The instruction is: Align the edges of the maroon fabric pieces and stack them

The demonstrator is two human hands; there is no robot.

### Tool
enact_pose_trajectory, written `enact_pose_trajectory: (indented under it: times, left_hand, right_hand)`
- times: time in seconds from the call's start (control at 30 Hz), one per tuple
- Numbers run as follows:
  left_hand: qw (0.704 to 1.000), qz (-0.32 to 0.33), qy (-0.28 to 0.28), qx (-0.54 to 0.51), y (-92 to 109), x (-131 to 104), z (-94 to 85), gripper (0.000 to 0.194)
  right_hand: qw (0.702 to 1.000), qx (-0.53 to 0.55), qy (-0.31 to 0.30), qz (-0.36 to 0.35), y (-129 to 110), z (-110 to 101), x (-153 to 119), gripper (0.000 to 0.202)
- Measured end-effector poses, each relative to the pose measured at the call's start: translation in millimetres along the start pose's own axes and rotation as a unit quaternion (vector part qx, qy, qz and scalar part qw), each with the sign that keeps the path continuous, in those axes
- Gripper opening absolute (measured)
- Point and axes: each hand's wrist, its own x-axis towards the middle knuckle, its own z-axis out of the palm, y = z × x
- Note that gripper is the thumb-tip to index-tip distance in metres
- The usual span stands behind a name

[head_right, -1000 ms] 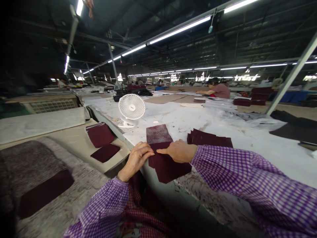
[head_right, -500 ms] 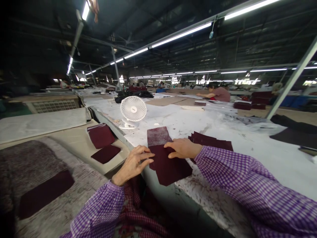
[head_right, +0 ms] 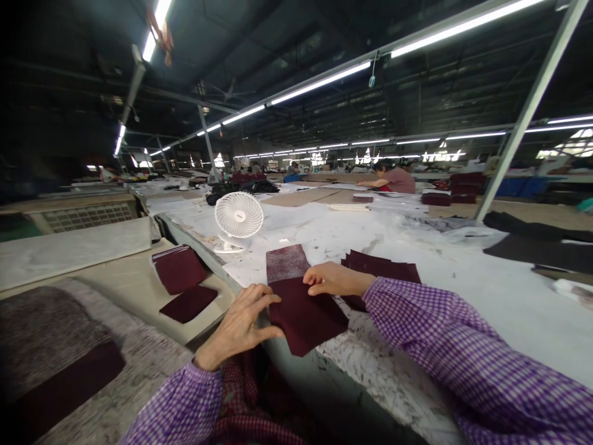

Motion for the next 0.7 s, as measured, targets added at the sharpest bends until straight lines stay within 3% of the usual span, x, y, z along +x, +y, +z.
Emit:
enact_pose_trajectory:
  times: [0.17, 0.3, 0.37, 0.53, 0.7]
  left_hand:
    - [1.000, -0.004, 0.011, 0.018, 1.0, -2.2, 1.0, 0.069]
    - [0.999, -0.016, 0.002, 0.036, 3.0, -0.4, -0.4, 0.059]
    - [0.999, -0.027, -0.008, 0.044, 5.4, 2.1, -2.5, 0.047]
    - [0.995, -0.022, -0.004, 0.099, 14.8, 13.9, -7.0, 0.034]
    - [0.993, 0.011, -0.009, 0.117, 34.9, 33.1, 0.5, 0.027]
  right_hand:
    - [0.998, 0.012, -0.066, 0.017, 6.7, 12.5, 16.0, 0.020]
    - [0.992, 0.093, -0.070, -0.052, 2.5, -9.6, 4.6, 0.018]
    - [0.985, 0.152, -0.070, -0.042, 2.9, -27.8, -7.1, 0.022]
    - [0.983, 0.172, -0.041, 0.044, 40.4, -68.4, -41.5, 0.034]
    - [0.975, -0.013, -0.016, 0.219, 95.0, -79.8, -63.1, 0.046]
